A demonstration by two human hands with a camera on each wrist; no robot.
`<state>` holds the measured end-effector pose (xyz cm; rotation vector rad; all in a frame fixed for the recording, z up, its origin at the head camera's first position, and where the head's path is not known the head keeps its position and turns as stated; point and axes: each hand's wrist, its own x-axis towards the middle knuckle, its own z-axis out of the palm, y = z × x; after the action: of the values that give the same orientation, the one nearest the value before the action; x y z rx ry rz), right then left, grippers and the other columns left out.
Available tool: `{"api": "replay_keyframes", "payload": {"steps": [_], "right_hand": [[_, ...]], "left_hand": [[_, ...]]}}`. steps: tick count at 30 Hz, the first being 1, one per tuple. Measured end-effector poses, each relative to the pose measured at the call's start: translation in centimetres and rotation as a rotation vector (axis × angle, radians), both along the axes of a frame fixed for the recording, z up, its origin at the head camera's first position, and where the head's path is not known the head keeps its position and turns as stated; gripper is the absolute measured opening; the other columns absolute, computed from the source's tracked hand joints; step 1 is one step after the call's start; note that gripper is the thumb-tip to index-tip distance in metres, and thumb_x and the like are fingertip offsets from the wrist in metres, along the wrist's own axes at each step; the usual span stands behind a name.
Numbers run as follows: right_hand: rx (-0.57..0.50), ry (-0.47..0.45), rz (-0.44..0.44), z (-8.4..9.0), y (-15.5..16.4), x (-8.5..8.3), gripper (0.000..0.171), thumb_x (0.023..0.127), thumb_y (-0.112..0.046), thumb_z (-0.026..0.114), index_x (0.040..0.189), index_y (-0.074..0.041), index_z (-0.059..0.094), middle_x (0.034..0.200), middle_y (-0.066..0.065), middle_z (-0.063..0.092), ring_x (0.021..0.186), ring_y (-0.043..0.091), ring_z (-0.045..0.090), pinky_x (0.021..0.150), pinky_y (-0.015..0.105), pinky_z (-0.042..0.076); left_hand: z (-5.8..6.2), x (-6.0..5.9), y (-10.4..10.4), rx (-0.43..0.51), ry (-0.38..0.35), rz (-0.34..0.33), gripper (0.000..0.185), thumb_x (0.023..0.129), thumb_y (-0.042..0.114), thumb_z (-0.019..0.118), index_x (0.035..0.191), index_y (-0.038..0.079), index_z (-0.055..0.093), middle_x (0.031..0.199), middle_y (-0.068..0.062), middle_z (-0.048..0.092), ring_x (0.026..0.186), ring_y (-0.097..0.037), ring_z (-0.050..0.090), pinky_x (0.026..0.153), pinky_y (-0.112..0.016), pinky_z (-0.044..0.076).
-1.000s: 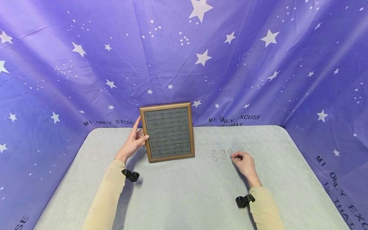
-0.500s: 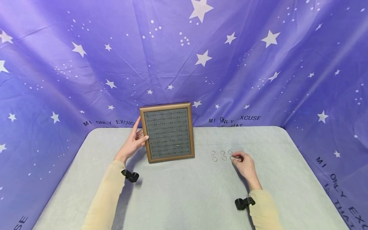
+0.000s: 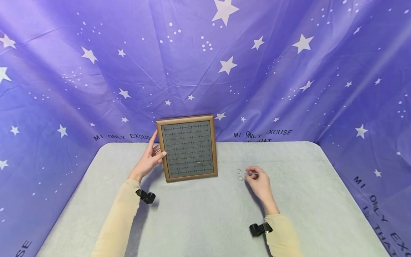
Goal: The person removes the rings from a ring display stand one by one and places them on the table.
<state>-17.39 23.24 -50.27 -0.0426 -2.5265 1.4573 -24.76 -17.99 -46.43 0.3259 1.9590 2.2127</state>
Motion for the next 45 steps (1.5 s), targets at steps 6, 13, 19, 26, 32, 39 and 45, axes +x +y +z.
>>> {"api": "replay_keyframes", "payload": {"steps": [6, 13, 19, 26, 32, 39, 45], "right_hand": [[-0.055, 0.021, 0.056, -0.3, -3.1, -0.1, 0.017, 0.081, 0.008, 0.068, 0.098, 0.007, 0.066, 0.085, 0.016, 0.065, 0.070, 0.009, 0.055, 0.062, 0.014, 0.043], [-0.129, -0.003, 0.125, 0.0, -5.9, -0.5, 0.018, 0.082, 0.008, 0.067, 0.100, 0.007, 0.065, 0.089, 0.019, 0.067, 0.073, 0.013, 0.060, 0.063, 0.017, 0.048], [-0.185, 0.015, 0.178, 0.2, -8.0, -1.0, 0.020, 0.081, 0.010, 0.065, 0.102, 0.008, 0.065, 0.092, 0.022, 0.067, 0.073, 0.017, 0.063, 0.055, 0.021, 0.051], [-0.215, -0.033, 0.218, 0.9, -10.0, -1.4, 0.023, 0.083, 0.010, 0.065, 0.105, 0.005, 0.065, 0.100, 0.019, 0.066, 0.076, 0.026, 0.064, 0.054, 0.026, 0.053], [-0.240, 0.012, 0.260, 1.2, -11.6, -2.0, 0.023, 0.082, 0.014, 0.062, 0.105, 0.012, 0.063, 0.100, 0.025, 0.063, 0.078, 0.028, 0.062, 0.058, 0.025, 0.053], [-0.217, 0.053, 0.284, 1.5, -13.1, -2.6, 0.023, 0.083, 0.011, 0.064, 0.105, 0.004, 0.066, 0.098, 0.016, 0.065, 0.081, 0.024, 0.063, 0.065, 0.021, 0.052], [-0.106, 0.146, 0.286, 1.5, -13.9, -2.7, 0.025, 0.080, 0.010, 0.066, 0.103, 0.001, 0.069, 0.091, 0.010, 0.064, 0.076, 0.019, 0.061, 0.063, 0.021, 0.051]], "left_hand": [[-0.3, 0.0, 0.1, 0.001, 0.020, -0.006, 0.091, 0.094, -0.005, 0.056, 0.151, 0.051, 0.013, 0.136, -0.025, 0.045, 0.112, -0.027, 0.055, 0.089, -0.042, 0.052], [-0.4, -0.1, 0.1, -0.005, 0.045, -0.010, 0.089, 0.095, -0.004, 0.056, 0.150, 0.052, 0.014, 0.135, -0.024, 0.046, 0.113, -0.029, 0.054, 0.088, -0.044, 0.052], [-0.6, -0.2, -0.1, -0.024, 0.058, -0.004, 0.089, 0.095, -0.002, 0.056, 0.149, 0.054, 0.015, 0.135, -0.024, 0.046, 0.115, -0.031, 0.054, 0.090, -0.049, 0.050], [-0.6, -0.3, -0.1, -0.035, 0.057, -0.005, 0.089, 0.095, -0.001, 0.057, 0.150, 0.053, 0.014, 0.136, -0.026, 0.044, 0.117, -0.033, 0.052, 0.092, -0.051, 0.048], [-0.5, -0.1, 0.0, -0.036, 0.049, -0.001, 0.088, 0.095, 0.000, 0.058, 0.149, 0.055, 0.014, 0.137, -0.025, 0.044, 0.118, -0.033, 0.052, 0.091, -0.050, 0.049], [-0.4, 0.0, -0.1, -0.021, 0.045, -0.006, 0.089, 0.095, -0.003, 0.056, 0.150, 0.053, 0.014, 0.138, -0.025, 0.043, 0.118, -0.035, 0.051, 0.093, -0.052, 0.047], [-0.4, -0.1, -0.1, -0.022, 0.041, -0.008, 0.089, 0.095, -0.004, 0.056, 0.151, 0.051, 0.013, 0.137, -0.026, 0.043, 0.116, -0.031, 0.052, 0.091, -0.044, 0.050]]}}
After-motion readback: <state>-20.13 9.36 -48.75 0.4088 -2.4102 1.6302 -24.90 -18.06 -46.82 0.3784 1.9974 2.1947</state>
